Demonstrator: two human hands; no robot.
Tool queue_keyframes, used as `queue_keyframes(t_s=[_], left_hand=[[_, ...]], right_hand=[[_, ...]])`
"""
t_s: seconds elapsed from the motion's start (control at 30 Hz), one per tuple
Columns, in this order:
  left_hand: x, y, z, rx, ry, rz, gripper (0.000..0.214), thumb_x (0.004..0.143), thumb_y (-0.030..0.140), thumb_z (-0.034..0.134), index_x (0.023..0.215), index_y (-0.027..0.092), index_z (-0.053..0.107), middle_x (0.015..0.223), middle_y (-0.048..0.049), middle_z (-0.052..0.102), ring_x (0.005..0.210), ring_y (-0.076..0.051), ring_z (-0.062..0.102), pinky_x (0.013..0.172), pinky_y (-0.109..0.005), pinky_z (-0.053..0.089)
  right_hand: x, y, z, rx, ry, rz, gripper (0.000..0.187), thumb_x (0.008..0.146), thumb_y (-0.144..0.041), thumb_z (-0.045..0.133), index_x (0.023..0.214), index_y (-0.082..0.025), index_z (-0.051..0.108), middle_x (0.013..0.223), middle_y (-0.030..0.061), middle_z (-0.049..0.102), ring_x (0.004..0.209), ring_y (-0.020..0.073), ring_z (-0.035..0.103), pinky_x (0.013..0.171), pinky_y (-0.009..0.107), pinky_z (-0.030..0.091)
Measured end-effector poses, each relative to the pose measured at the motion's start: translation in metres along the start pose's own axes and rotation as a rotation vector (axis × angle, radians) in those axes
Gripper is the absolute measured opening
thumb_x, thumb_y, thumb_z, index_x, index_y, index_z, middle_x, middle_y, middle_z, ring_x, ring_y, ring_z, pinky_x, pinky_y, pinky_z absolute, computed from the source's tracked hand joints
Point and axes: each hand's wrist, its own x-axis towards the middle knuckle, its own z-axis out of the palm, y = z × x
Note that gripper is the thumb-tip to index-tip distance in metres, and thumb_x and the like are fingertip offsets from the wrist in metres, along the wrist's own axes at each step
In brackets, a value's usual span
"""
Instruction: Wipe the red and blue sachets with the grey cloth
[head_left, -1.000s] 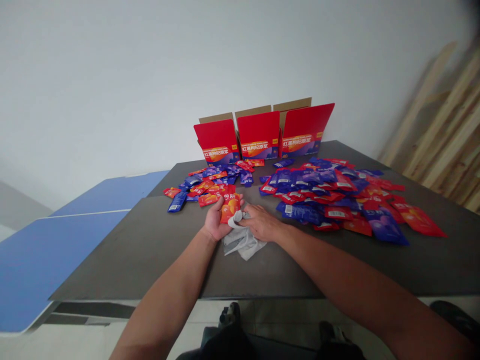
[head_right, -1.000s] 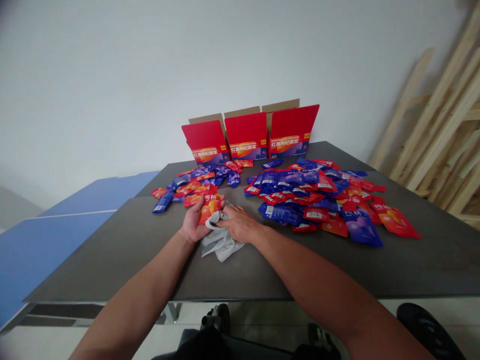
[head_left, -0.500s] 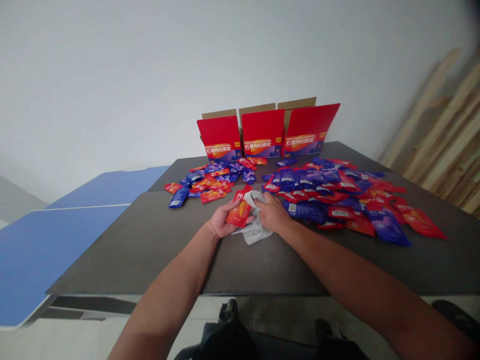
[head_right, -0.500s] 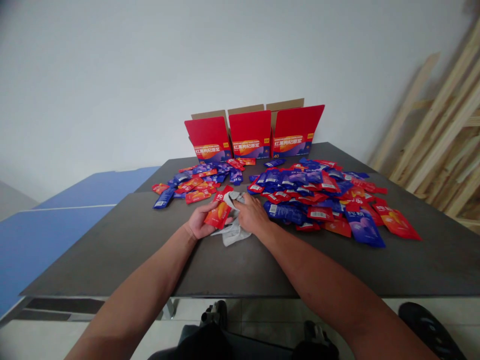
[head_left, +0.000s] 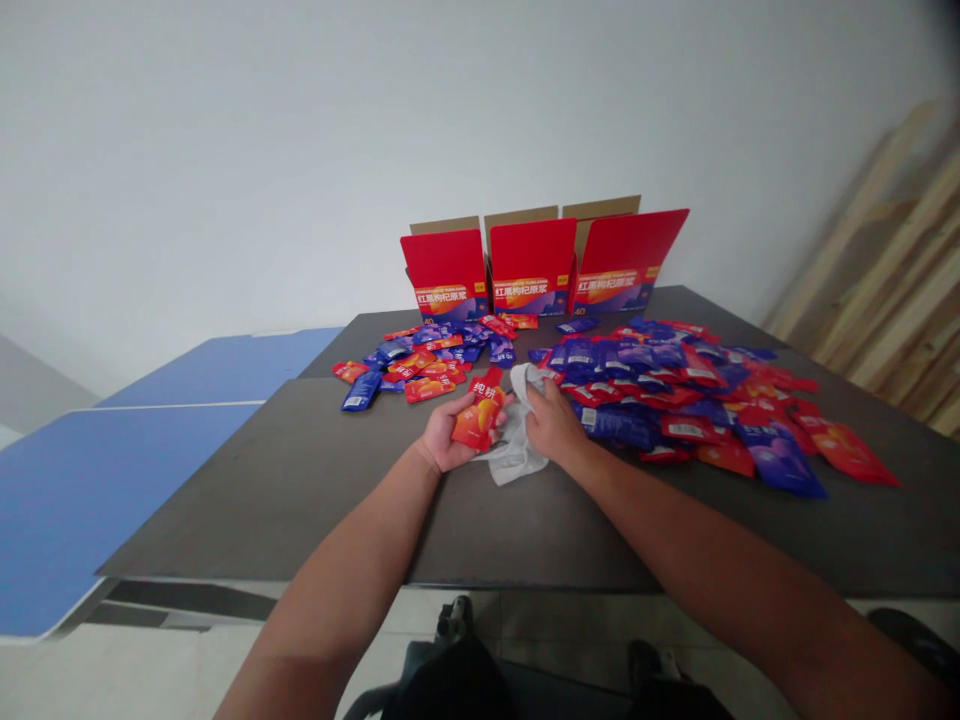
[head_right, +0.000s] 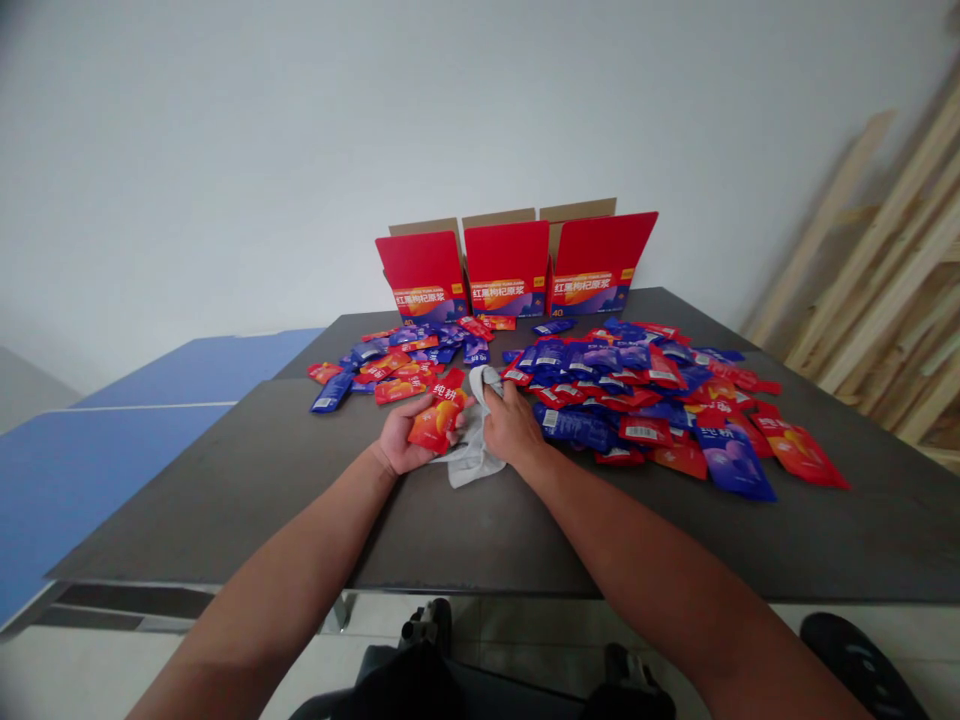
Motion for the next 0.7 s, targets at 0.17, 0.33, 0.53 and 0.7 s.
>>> queue_keyframes(t_s=[0.17, 0.33, 0.53, 0.7], left_hand=[[0.005, 0.001, 0.0, -0.077, 0.081, 0.064, 0.05, 0.092, 0.051, 0.041, 0.106, 0.007, 0.062, 0.09, -0.0127, 0.068, 0.075, -0.019, 0.065, 0.065, -0.029, 0.051], [0.005, 0.0, -0.001, -0.098, 0.067, 0.033, 0.062, 0.092, 0.057, 0.038, 0.107, 0.003, 0.063, 0.075, -0.0113, 0.065, 0.067, -0.018, 0.064, 0.066, -0.029, 0.051], [0.007, -0.008, 0.001, -0.023, 0.062, 0.049, 0.056, 0.091, 0.058, 0.04, 0.1, 0.008, 0.066, 0.084, -0.0112, 0.069, 0.07, -0.02, 0.065, 0.063, -0.03, 0.051], [0.005, -0.01, 0.006, 0.041, 0.079, -0.001, 0.046, 0.093, 0.052, 0.041, 0.092, 0.013, 0.066, 0.079, -0.0088, 0.067, 0.061, -0.017, 0.062, 0.052, -0.025, 0.046]], right_hand=[[-0.012, -0.018, -0.004, 0.024, -0.142, -0.379, 0.05, 0.084, -0.014, 0.048, 0.131, -0.027, 0.055, 0.119, 0.0105, 0.048, 0.11, 0.025, 0.046, 0.098, 0.038, 0.036], [-0.016, -0.026, -0.001, 0.002, -0.203, -0.529, 0.051, 0.085, -0.013, 0.049, 0.133, -0.031, 0.054, 0.13, 0.0108, 0.045, 0.117, 0.0274, 0.042, 0.098, 0.043, 0.034], [-0.012, -0.026, -0.005, -0.069, -0.19, -0.327, 0.052, 0.088, -0.017, 0.047, 0.138, -0.03, 0.049, 0.127, 0.0128, 0.045, 0.112, 0.0268, 0.046, 0.097, 0.042, 0.036], [-0.01, -0.027, -0.009, -0.074, -0.148, -0.164, 0.054, 0.087, -0.018, 0.044, 0.141, -0.024, 0.044, 0.115, 0.0136, 0.049, 0.102, 0.026, 0.052, 0.091, 0.038, 0.041]])
